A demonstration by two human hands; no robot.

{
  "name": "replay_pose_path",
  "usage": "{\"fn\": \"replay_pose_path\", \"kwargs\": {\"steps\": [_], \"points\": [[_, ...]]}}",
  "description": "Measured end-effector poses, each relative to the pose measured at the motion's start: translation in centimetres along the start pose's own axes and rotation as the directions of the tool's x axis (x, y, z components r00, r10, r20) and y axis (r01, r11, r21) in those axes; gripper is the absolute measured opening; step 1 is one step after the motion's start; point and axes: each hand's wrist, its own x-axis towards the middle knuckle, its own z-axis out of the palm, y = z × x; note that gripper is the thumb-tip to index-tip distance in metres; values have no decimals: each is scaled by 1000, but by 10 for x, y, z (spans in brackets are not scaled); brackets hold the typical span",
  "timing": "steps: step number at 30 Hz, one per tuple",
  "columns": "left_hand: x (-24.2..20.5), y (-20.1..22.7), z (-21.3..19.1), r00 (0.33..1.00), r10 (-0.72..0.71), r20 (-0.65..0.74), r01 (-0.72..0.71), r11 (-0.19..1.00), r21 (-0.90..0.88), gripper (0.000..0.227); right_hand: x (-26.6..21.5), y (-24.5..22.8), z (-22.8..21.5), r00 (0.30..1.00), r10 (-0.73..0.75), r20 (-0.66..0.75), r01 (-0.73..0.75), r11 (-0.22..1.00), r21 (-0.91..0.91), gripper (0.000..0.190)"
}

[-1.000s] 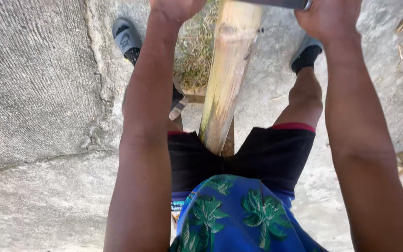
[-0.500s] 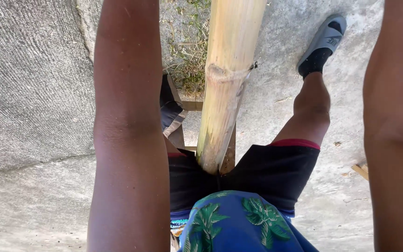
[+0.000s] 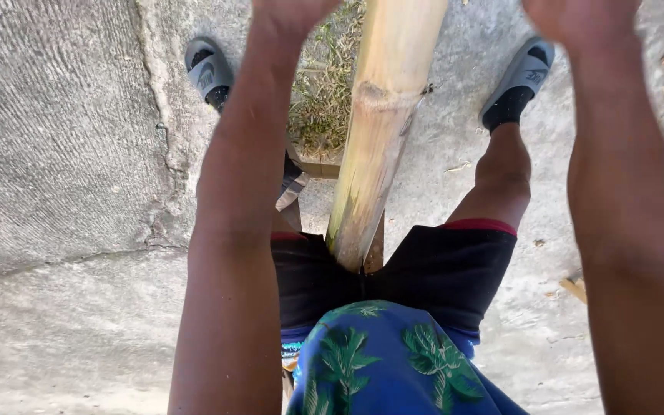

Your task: Shaving the outer layer of a bamboo stalk using a drawknife.

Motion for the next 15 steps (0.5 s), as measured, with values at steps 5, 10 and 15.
{"fn": "replay_pose_path", "kwargs": {"steps": [5, 10, 15], "points": [[39, 33, -67, 834, -187, 519, 312, 936, -165, 12, -58, -26, -11, 992, 43, 120, -38, 998, -46, 24], [11, 40, -55, 827, -175, 535, 360, 895, -265, 24, -63, -35, -20, 988, 54, 144, -35, 991, -133, 26], [43, 17, -43, 905, -225, 362, 315, 924, -214, 12, -34, -34, -22, 998, 35, 57, -22, 977, -210, 8]]}}
